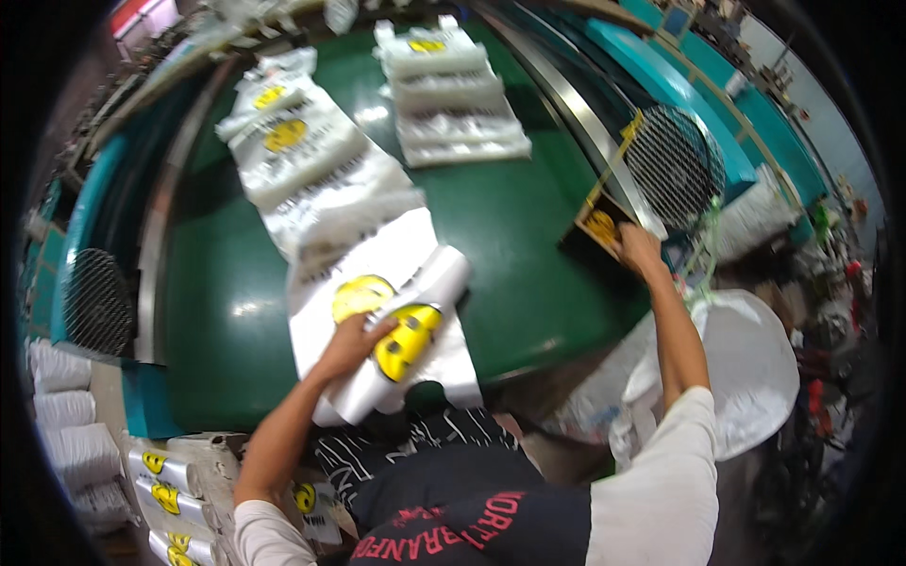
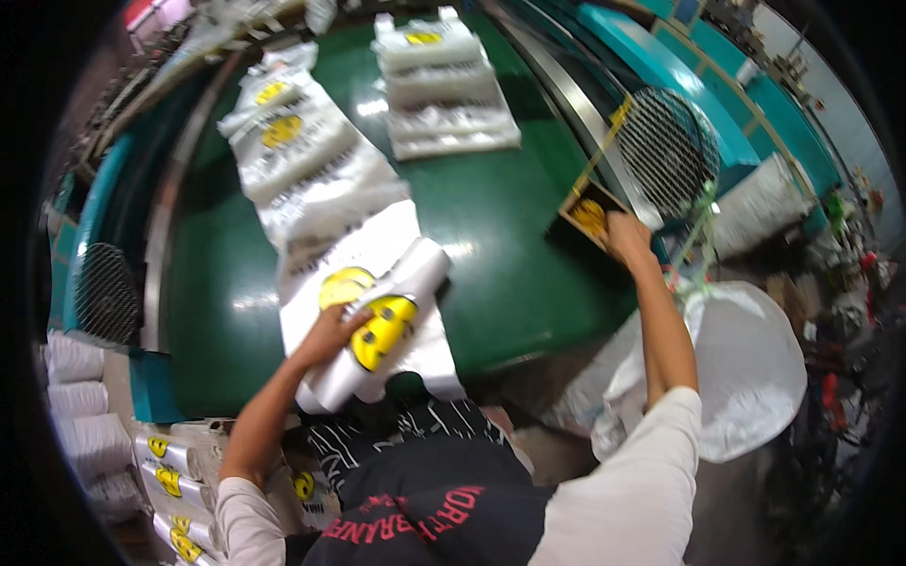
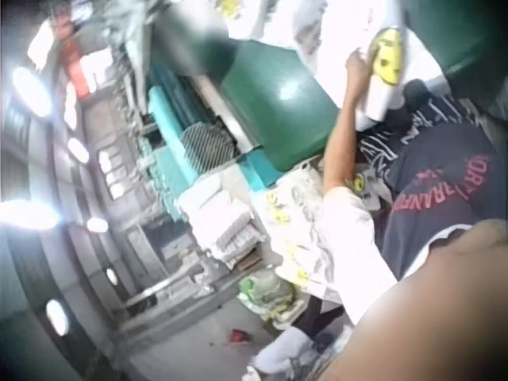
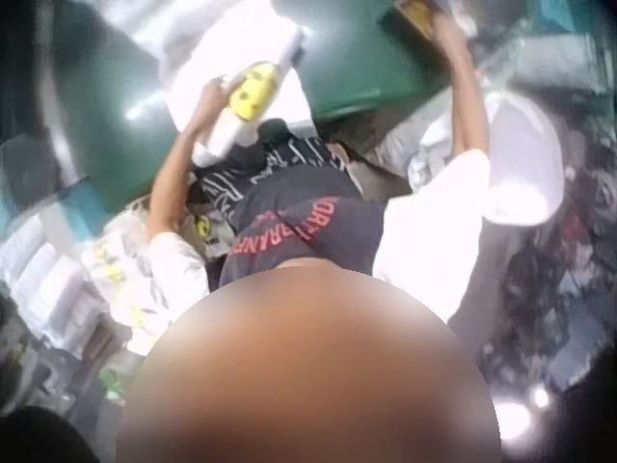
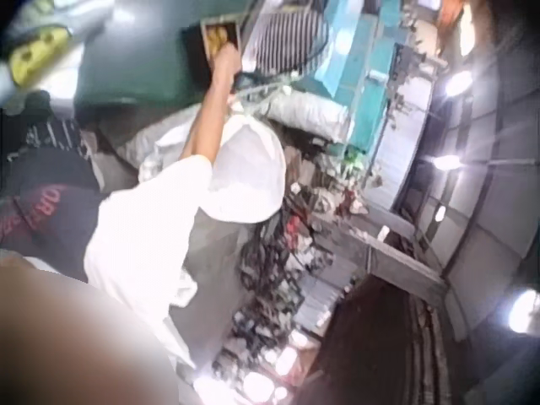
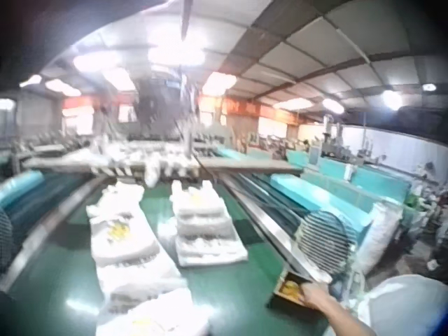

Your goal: The person takes stacks of plastic bags from a conveyor belt, folds them in half, rolls them into cylinders, and secures each roll with a rubber band.

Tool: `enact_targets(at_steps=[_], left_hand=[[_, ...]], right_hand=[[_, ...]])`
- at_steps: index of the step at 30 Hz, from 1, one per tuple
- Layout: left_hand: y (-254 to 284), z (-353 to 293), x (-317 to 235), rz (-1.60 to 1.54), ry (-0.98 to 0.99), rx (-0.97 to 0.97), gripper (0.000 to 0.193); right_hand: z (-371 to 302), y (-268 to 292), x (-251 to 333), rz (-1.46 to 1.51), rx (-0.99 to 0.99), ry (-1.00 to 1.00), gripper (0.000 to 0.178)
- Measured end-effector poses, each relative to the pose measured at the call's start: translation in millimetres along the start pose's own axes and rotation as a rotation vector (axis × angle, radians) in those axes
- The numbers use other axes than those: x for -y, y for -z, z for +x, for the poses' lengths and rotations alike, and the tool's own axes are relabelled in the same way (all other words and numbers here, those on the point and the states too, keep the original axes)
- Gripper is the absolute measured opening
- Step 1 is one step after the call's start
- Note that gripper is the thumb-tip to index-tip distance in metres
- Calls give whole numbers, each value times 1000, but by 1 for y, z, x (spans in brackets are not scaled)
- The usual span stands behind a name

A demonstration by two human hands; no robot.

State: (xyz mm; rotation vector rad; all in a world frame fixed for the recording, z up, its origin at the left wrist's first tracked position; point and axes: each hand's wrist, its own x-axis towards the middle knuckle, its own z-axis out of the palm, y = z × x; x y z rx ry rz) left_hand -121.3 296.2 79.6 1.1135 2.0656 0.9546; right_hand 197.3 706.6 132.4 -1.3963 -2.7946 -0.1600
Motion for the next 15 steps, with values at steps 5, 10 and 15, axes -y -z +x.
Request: enact_targets(at_steps=[5,10,15], left_hand=[[-4,-15,-44,-514,193,113,49],[4,-31,-39,-626,136,128,40],[0,-40,-41,-709,104,118,43]], right_hand=[[8,-4,-15,17,80,4,16],[-34,46,5,214,-227,50,15],[-90,83,-51,725,-823,-350,24]])
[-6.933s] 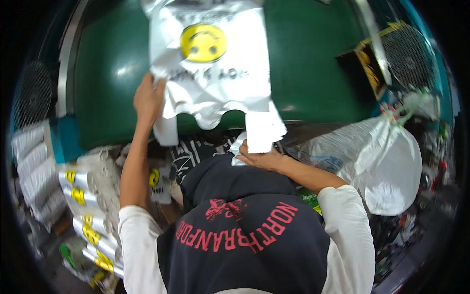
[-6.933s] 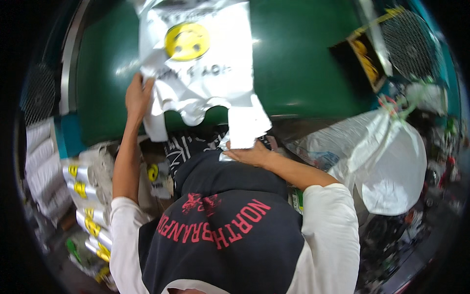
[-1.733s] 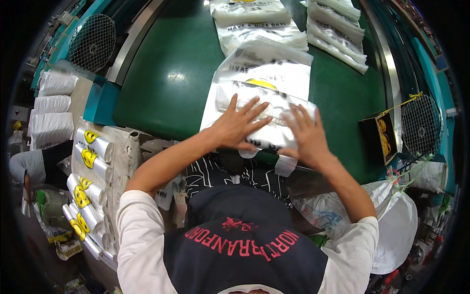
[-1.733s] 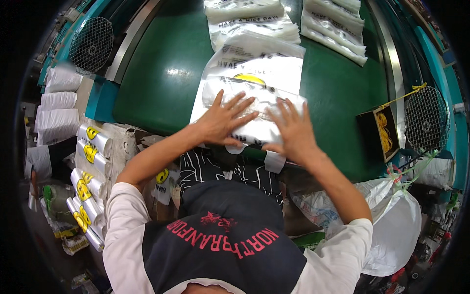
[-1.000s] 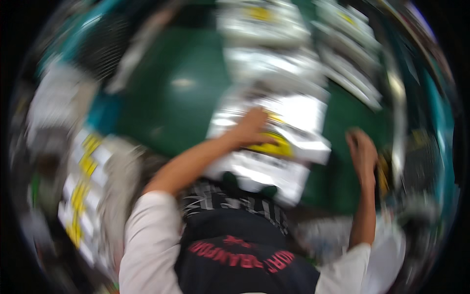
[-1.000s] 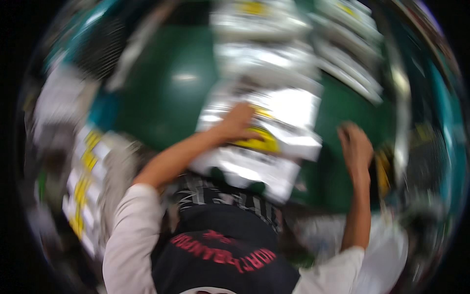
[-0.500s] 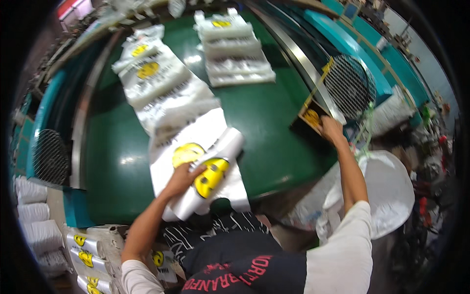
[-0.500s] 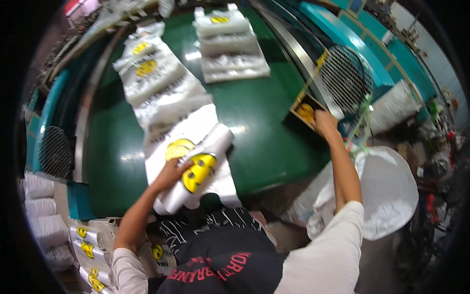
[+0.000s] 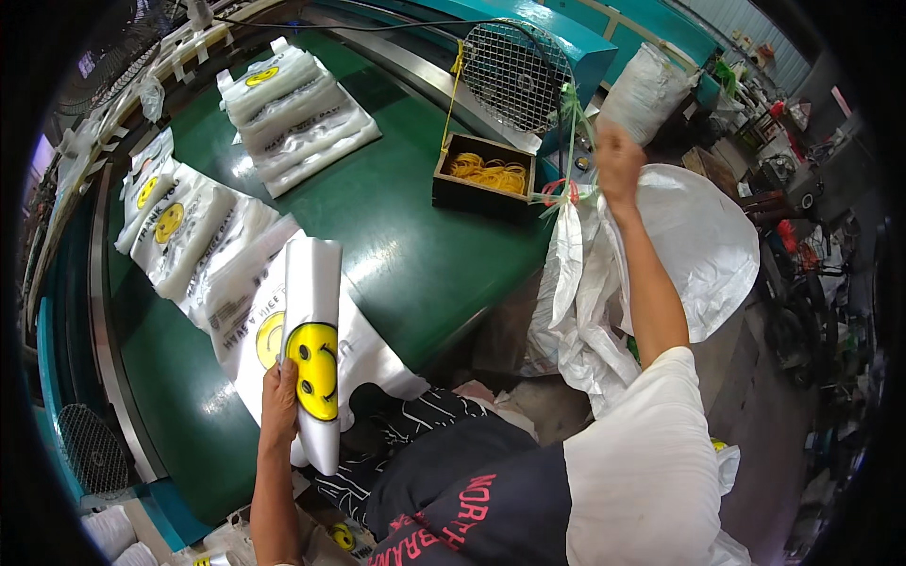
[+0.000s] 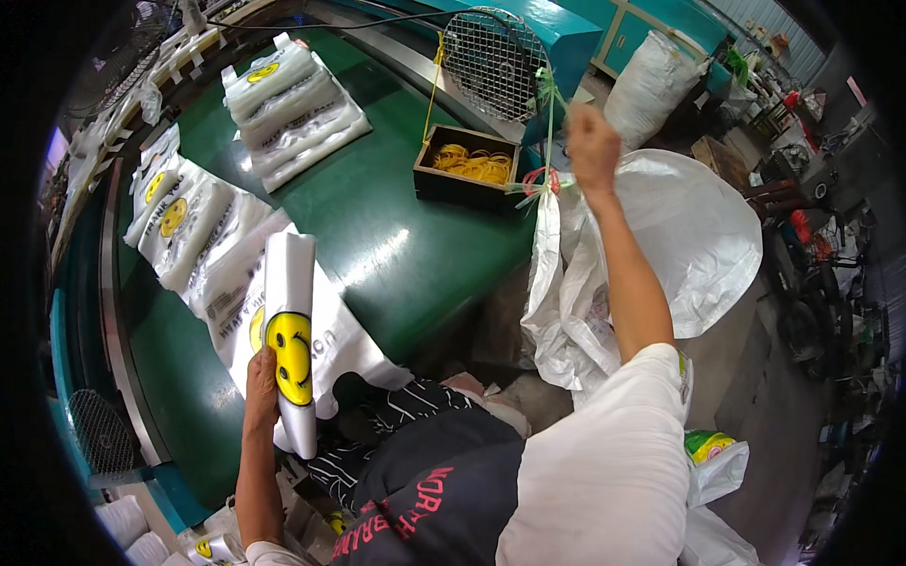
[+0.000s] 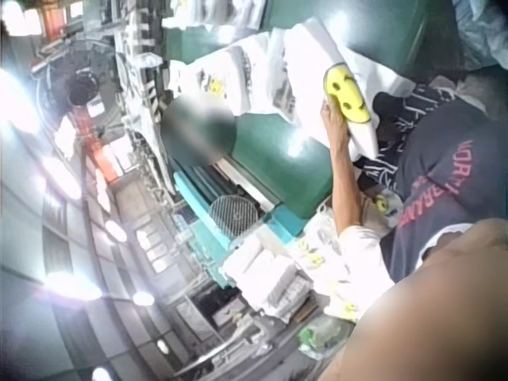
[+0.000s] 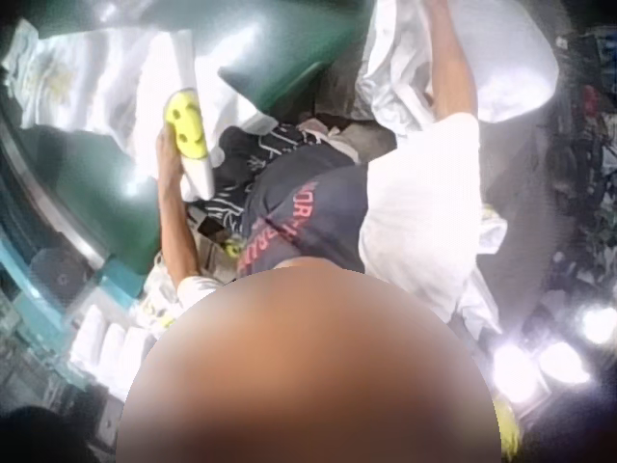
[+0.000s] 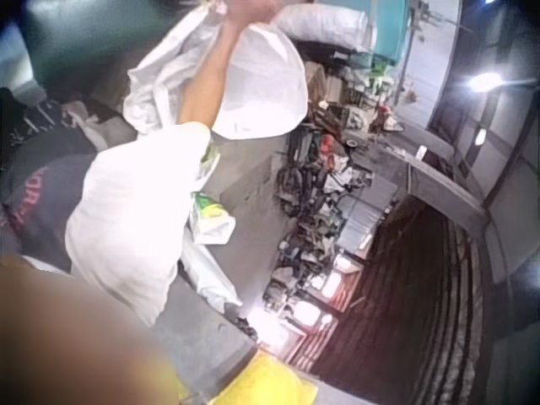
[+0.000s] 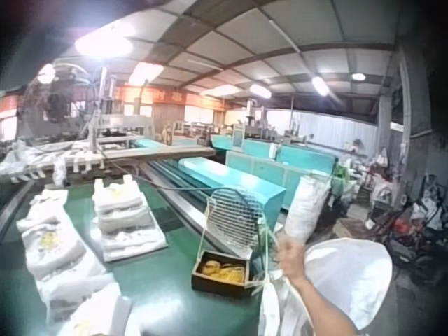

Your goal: The person takes stacks of plastic bags from a conveyor belt, folds them in half, rolls them into cylinders, and secures each roll with a rubber band.

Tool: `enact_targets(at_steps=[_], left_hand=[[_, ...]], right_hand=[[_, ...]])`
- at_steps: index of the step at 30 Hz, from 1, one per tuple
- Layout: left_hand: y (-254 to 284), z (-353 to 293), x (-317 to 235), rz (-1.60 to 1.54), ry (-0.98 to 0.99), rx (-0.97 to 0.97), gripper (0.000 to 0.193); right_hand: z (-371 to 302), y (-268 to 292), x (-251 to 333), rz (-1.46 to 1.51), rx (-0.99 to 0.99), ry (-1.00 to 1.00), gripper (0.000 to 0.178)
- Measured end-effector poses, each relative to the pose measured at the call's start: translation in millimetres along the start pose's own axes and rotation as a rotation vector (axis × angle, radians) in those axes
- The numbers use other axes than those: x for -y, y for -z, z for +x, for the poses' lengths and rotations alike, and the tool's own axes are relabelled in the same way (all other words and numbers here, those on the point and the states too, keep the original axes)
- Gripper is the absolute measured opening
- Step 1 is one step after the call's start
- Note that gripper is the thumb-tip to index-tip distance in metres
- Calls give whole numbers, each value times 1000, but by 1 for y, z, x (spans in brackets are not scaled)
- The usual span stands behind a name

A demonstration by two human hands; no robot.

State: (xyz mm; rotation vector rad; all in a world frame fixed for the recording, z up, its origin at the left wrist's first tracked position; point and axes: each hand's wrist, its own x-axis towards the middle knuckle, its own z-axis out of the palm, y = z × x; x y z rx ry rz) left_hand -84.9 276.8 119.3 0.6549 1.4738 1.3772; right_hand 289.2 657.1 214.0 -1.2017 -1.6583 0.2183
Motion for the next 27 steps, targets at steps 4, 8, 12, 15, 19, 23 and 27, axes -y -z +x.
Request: enact_targets(at_steps=[4,8,12,15,19,23,27], left_hand=[[-18,9,-7,-44,-29,40,47],[-21,14,-7,-54,-46,28,54],[-21,14,-4,-57,-29,8,52],[-28,9,-11,-98,20,-23,46],[-30,18,-4,-84,32,-20,47],[-36,28,-1,-66,39,44,48],[-38,27,-4,-31,42,61,50]], right_hand=[[13,18,-81,-354,-110,62,23],[18,4,-126,-509,461,186,18],[28,0,-141,-574,551,239,17],[29,7,-125,-523,600,193,18],[29,7,-116,-544,618,172,18],[44,10,-119,-816,736,216,19],[33,12,-121,-763,660,139,19]])
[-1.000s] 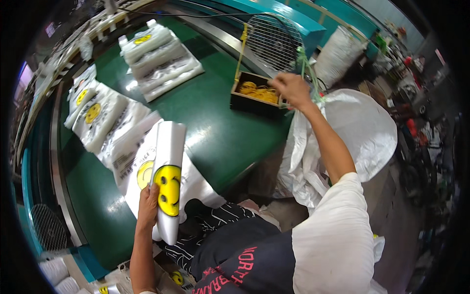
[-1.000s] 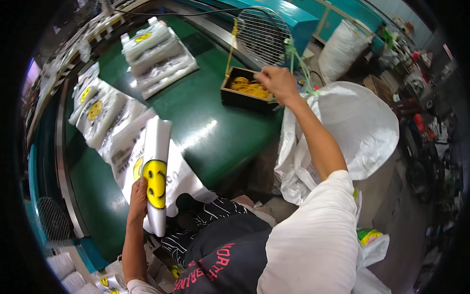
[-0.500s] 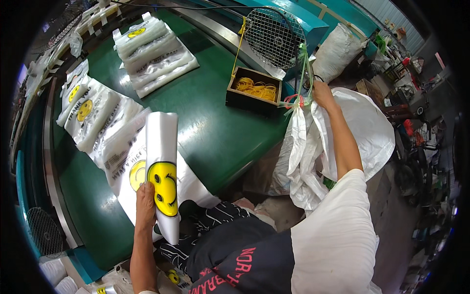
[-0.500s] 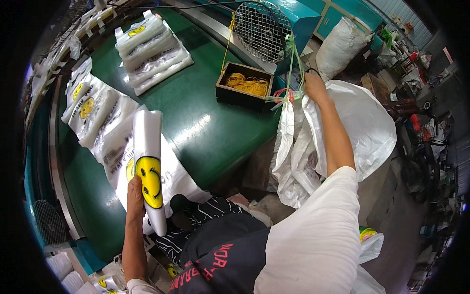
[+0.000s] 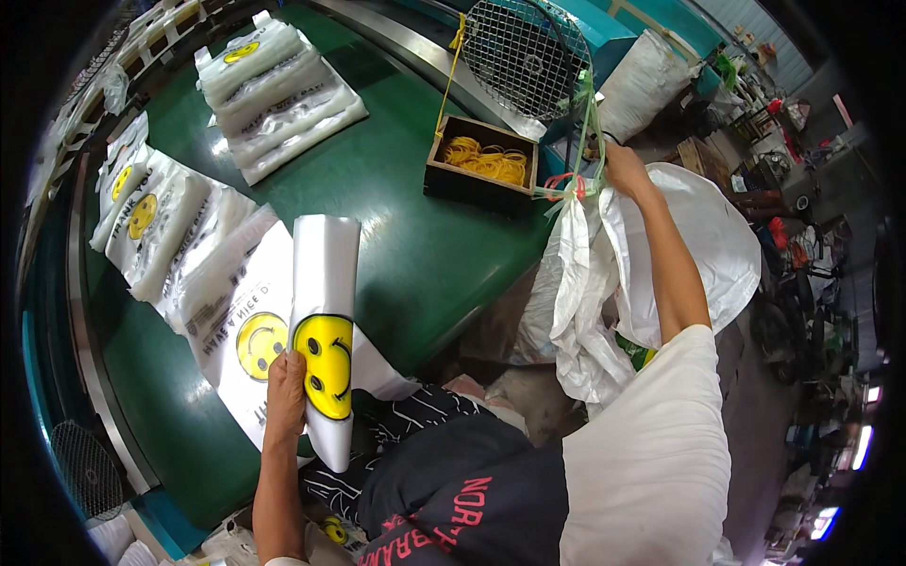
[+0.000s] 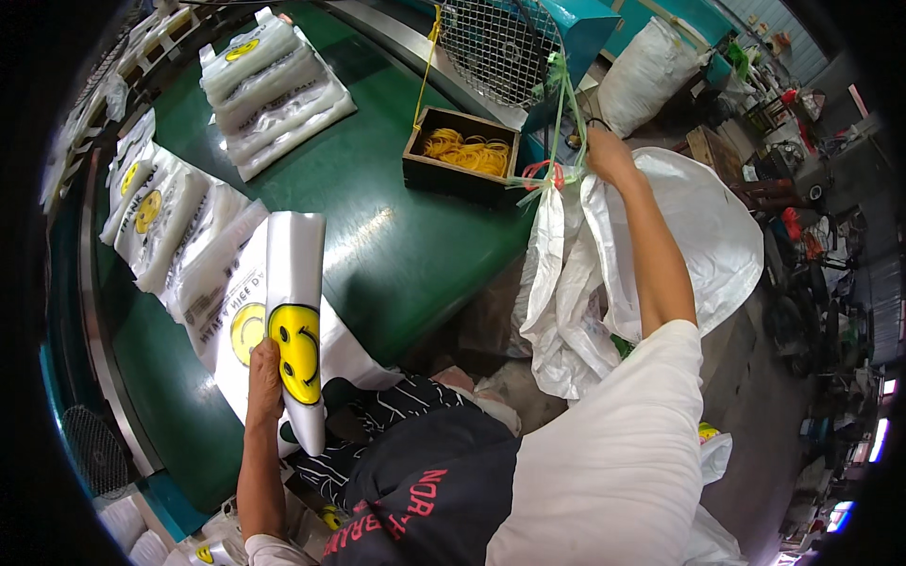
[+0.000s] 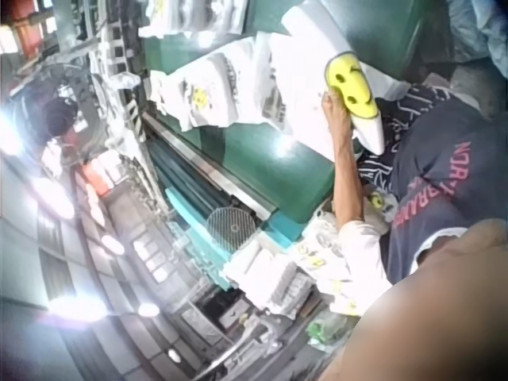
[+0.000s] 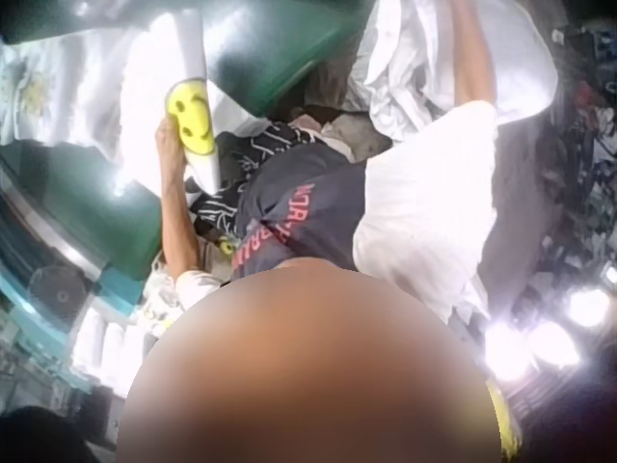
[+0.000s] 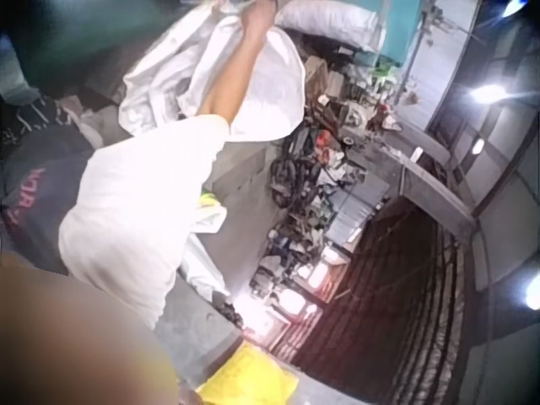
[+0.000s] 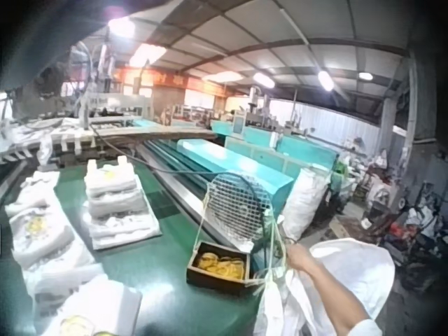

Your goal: The person takes stacks of plastic bags from a conveyor belt, folds them in half, rolls them into cylinders, and secures each roll with a rubber band.

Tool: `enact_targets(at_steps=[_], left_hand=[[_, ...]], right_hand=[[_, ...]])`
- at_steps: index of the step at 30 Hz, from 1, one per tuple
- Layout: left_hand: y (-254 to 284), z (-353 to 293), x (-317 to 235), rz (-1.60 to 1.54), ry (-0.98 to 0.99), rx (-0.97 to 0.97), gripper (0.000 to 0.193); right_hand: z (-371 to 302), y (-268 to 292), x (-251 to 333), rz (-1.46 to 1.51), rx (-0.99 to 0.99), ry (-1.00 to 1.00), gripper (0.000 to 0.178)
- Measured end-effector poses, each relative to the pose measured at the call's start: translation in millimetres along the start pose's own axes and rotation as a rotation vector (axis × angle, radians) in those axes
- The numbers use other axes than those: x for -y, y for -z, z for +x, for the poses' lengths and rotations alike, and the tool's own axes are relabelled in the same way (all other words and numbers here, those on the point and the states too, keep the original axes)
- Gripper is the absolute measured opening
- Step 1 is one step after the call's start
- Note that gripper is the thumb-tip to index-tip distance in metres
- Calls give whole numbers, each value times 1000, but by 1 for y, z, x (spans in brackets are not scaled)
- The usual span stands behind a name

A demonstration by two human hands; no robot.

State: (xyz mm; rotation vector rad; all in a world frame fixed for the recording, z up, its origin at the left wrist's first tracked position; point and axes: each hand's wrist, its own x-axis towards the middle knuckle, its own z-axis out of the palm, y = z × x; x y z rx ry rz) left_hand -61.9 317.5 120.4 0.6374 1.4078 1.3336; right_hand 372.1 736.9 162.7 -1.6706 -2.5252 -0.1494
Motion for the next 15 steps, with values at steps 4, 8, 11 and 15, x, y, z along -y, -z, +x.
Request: enact_targets(at_steps=[4,8,11,15], left_hand=[[3,-1,1,-14,26,-2,48],[3,5,8,-11,31,-23,47],[-3,7,5,-23,44,1,48],[-3,2,0,-54,-7,-26,50]], right_hand=[[-38,25,20,151,14,12,19],[-50,33,22,269,8,55,21],[-48,26,13,134,41,59,22],[-41,21,16,92,46,64,23]])
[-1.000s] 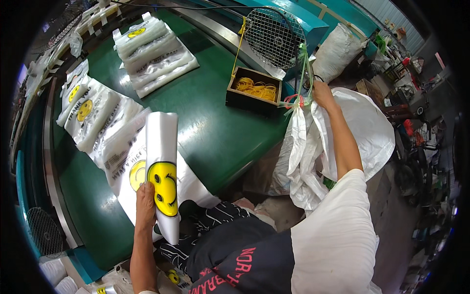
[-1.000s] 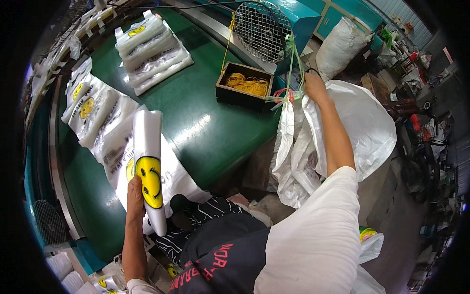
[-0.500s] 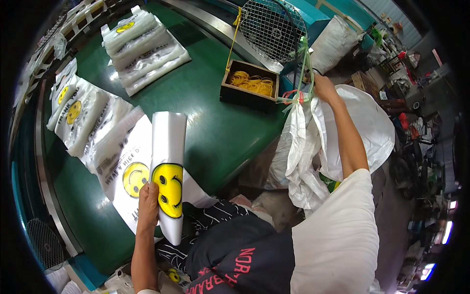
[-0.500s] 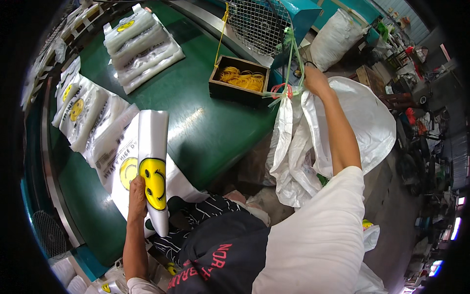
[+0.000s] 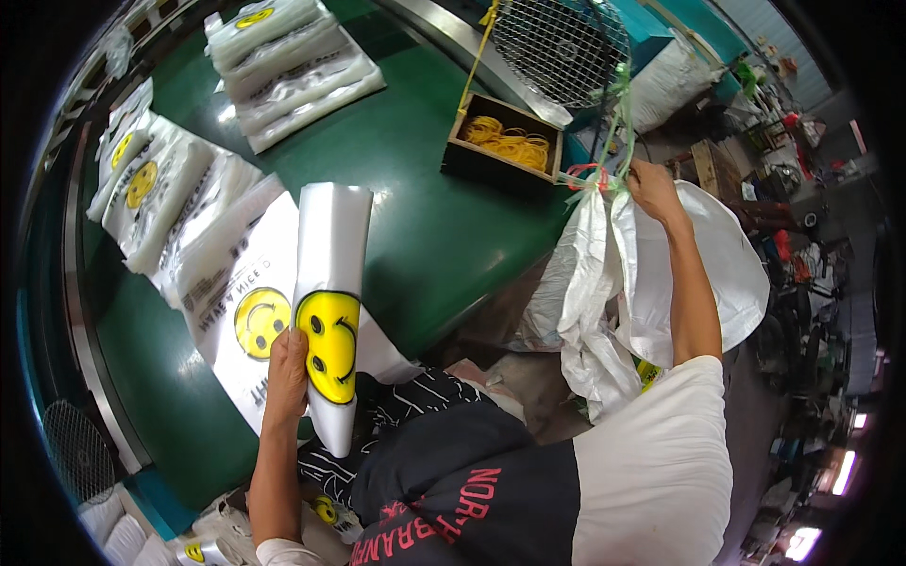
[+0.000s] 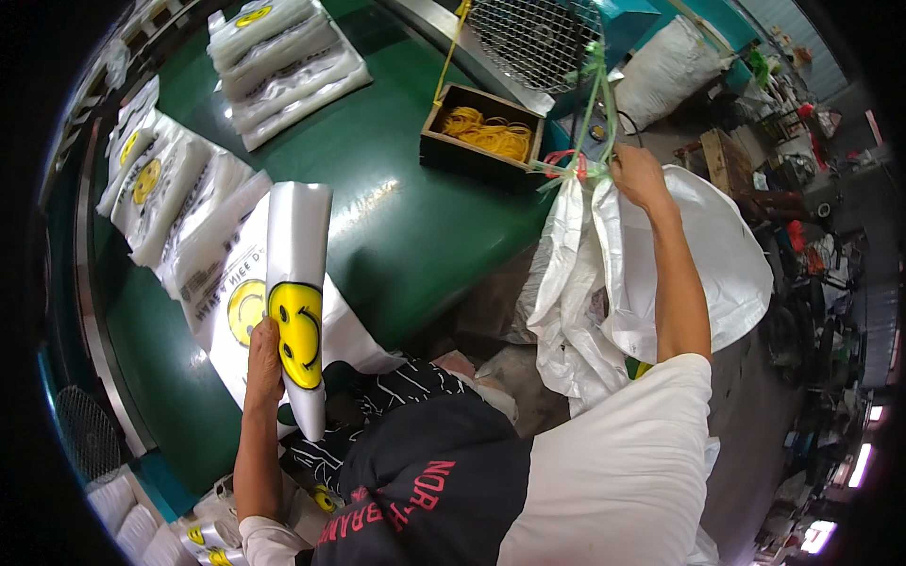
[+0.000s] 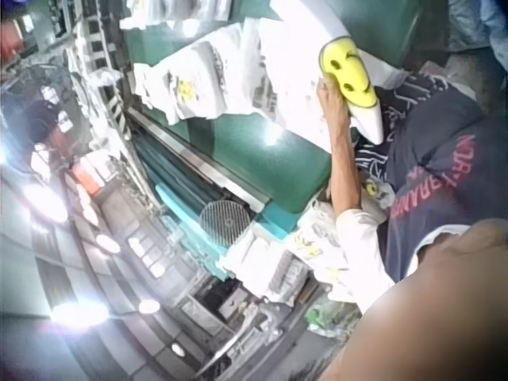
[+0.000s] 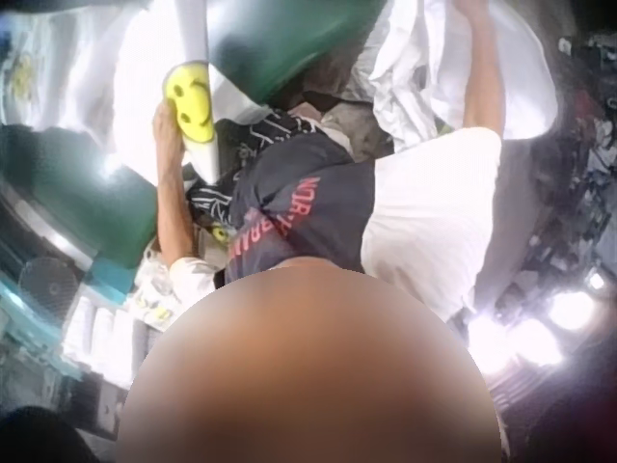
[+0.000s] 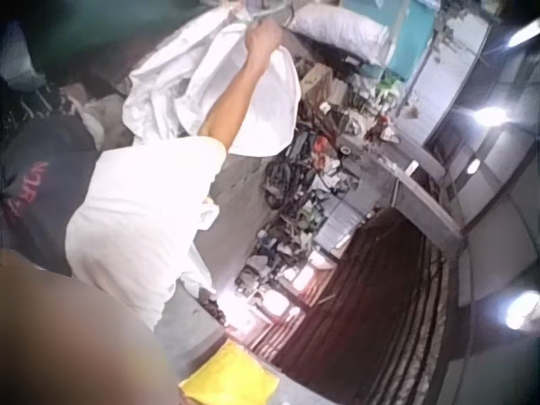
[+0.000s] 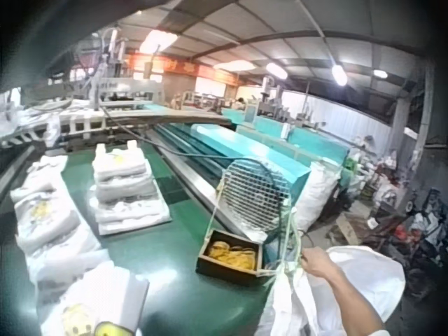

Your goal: The person takes stacks of plastic bags from a conveyor belt, folds them in half, rolls them into cylinders, and secures each roll with a rubber band.

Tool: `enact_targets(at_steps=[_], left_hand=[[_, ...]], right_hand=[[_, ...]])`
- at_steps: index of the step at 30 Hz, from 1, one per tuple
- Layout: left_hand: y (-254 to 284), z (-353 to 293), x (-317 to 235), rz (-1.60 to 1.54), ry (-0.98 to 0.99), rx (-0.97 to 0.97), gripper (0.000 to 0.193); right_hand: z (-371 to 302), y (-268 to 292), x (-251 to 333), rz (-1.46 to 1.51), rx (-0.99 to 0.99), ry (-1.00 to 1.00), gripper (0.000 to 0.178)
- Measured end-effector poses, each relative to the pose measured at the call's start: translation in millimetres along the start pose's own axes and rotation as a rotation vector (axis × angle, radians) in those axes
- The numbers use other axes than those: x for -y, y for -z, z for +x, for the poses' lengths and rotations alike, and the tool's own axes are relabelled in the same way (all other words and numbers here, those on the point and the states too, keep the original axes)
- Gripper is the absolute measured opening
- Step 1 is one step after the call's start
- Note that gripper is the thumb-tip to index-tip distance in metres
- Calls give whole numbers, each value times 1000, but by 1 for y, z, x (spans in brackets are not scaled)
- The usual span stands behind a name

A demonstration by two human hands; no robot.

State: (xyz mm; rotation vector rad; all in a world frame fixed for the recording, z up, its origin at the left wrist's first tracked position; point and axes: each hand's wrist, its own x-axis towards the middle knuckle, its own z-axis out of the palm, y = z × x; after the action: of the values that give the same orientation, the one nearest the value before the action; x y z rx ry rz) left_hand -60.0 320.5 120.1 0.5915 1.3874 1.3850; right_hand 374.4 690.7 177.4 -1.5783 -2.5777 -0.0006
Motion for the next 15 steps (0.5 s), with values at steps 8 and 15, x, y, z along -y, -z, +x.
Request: enact_targets(at_steps=[8,15], left_hand=[[-2,1,6,-104,199,-111,65],[5,-5,11,-183,249,-183,68]], right_hand=[[19,11,-6,-41,117,48,22],[16,2,-10,65,8,20,22]])
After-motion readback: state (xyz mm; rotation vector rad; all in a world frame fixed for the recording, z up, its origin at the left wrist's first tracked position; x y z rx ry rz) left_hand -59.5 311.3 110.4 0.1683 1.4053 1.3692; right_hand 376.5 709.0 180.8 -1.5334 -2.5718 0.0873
